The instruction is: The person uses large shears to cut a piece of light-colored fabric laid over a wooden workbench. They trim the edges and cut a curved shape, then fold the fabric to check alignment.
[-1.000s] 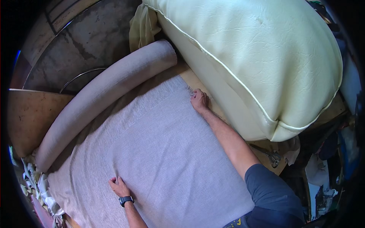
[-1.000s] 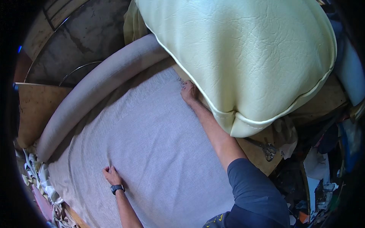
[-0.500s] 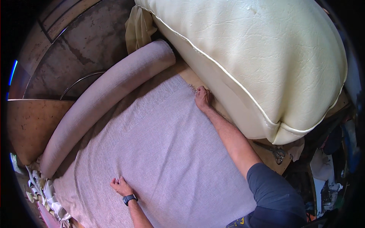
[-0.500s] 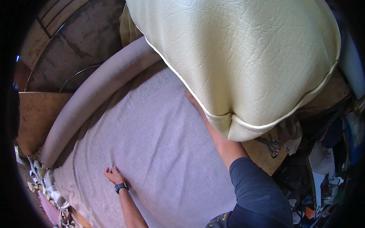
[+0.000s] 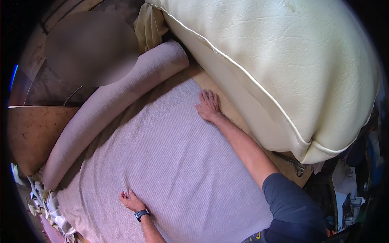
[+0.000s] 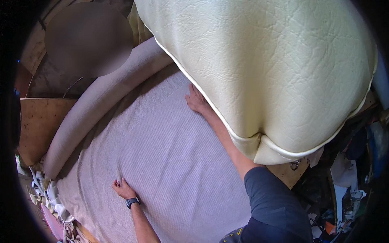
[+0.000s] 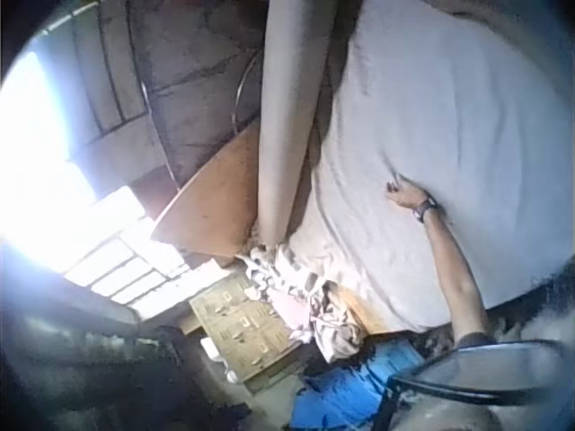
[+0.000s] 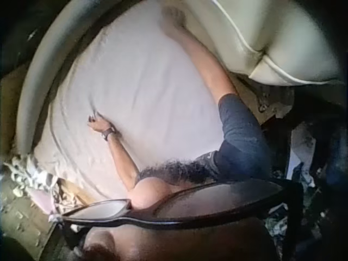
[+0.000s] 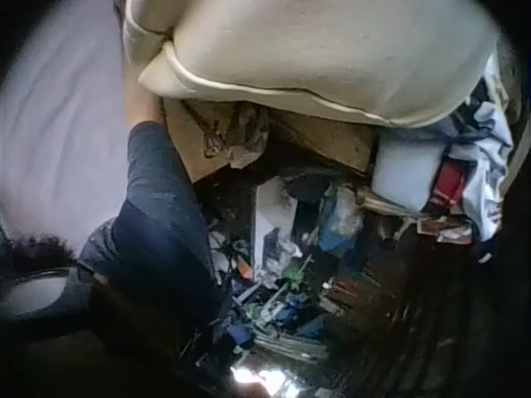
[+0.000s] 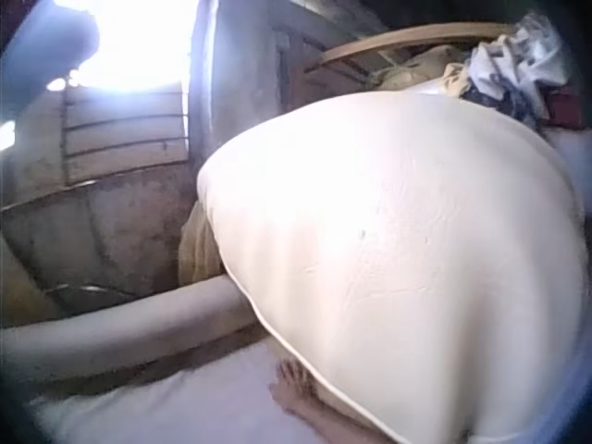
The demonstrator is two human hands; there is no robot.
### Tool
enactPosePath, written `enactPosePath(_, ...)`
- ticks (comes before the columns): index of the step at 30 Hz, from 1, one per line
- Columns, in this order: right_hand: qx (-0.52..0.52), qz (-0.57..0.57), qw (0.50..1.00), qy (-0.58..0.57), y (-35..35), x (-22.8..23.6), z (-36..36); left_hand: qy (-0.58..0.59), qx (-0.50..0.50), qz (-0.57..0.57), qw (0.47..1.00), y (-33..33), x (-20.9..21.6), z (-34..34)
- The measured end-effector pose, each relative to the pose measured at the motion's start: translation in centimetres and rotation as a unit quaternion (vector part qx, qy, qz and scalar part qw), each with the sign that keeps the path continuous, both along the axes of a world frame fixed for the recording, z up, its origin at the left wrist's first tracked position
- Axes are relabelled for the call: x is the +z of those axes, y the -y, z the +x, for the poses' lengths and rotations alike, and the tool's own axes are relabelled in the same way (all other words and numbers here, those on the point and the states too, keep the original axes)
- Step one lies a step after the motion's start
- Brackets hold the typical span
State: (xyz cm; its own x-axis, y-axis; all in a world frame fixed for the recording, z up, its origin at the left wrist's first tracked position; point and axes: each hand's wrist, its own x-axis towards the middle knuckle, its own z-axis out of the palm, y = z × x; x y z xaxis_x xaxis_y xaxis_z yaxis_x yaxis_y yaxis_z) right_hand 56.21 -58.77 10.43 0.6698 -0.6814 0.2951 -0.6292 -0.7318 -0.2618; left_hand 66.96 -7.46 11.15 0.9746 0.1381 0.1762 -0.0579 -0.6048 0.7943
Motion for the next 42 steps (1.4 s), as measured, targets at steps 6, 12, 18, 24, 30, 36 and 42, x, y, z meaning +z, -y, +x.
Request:
enactPosePath(6,0.112,-0.032,0.99,-0.075,-4.4,1.6,0.9,0.114,-0.049,0.144,0.982,0.9,1.6,-1.5)
enactPosePath(12,0.029,-0.082,0.991,-0.104,-7.1,-2.3,-6.1,0.043,-0.331,0.284,0.899,6.0,3.2,-11.5)
enactPosePath(18,0.011,0.047,0.996,-0.08,-14.6,2.4,-20.2,0.028,-0.444,0.328,0.833,9.2,4.0,-22.3)
enactPosePath(24,-0.003,0.051,0.996,-0.07,-22.5,2.9,-33.3,0.052,-0.571,0.318,0.755,8.0,3.4,-33.9)
enactPosePath(30,-0.009,0.058,0.996,-0.069,-28.7,3.4,-46.4,0.064,-0.63,0.303,0.712,3.8,3.7,-44.4)
enactPosePath(36,-0.04,-0.009,0.999,0.012,-31.6,2.1,-56.9,0.076,-0.623,0.313,0.713,-4.9,2.7,-48.5)
enactPosePath(42,-0.268,0.427,0.811,0.299,-31.3,-1.9,-63.3,-0.114,-0.59,0.052,0.798,-15.7,2.4,-51.9)
